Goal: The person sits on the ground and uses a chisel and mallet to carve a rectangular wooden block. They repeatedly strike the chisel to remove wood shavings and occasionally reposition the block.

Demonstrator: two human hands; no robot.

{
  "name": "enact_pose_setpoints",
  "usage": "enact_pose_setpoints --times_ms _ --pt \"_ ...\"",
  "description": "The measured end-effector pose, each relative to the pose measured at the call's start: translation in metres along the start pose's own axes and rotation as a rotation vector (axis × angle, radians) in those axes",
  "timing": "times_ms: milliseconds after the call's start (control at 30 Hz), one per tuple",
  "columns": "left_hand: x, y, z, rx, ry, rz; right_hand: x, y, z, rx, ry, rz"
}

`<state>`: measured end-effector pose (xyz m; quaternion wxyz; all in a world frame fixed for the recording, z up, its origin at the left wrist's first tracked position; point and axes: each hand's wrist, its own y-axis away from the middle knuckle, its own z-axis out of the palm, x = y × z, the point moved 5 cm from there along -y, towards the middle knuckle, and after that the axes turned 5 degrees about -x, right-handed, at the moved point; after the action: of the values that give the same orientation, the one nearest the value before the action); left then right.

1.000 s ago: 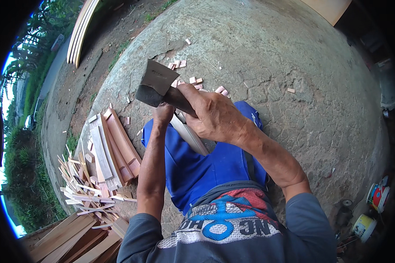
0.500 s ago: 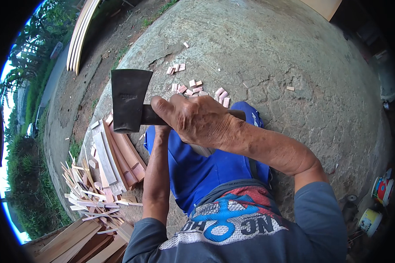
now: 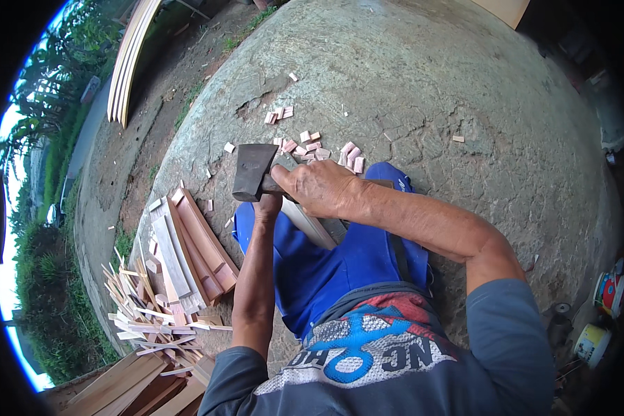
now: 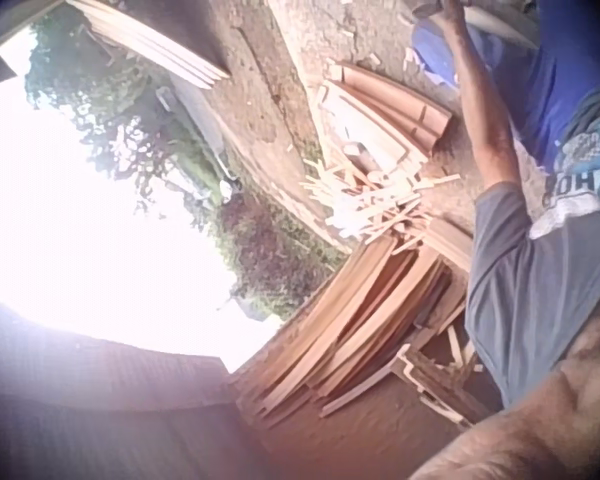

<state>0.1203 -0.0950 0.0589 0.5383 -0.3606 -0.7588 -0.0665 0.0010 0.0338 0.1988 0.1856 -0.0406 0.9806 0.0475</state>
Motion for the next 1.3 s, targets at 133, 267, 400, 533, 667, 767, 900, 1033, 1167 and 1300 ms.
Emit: enact_pose_setpoints --times_ms 133,267,400,533,667,767,900,1033,1167,1300 --pt "-0.002 0.004 -0.002 -0.01 -0.118 0.025 -0.011 0.01 -0.027 0.124 0.003 -0.071" --pt "0.008 0.001 -0.009 -0.105 -0.072 0.008 -0.029 0.016 -0.048 0.34 -0.033 -0.128" --pt "0.003 0.006 -0.007 -0.043 0.042 -0.029 0.008 -0.002 0.005 0.036 -0.01 -0.013" --pt "0.053 0.033 0.008 -0.015 -0.214 0.404 0.014 0.02 0.009 0.121 -0.258 0.057" --pt "0.0 -0.013 -0.007 0.058 0.252 -0.118 0.019 0.024 -0.004 0.33 -0.535 0.094" --pt "0.04 -0.05 -0.003 0.034 0.338 -0.209 0.032 0.034 -0.013 0.331 -0.612 0.158" --pt "0.013 -0.057 0.004 0.031 0.14 -0.086 0.032 0.04 -0.023 0.346 -0.663 0.151" --pt "0.005 -0.05 0.009 0.007 0.162 -0.154 0.038 0.045 -0.01 0.347 -0.731 0.238" --pt "-0.007 -0.047 0.003 0.017 0.149 -0.134 0.037 0.042 0.0 0.291 -0.715 0.22" --pt "0.003 -0.043 -0.001 -0.064 0.109 -0.004 0.027 0.038 -0.002 0.272 -0.691 0.165"
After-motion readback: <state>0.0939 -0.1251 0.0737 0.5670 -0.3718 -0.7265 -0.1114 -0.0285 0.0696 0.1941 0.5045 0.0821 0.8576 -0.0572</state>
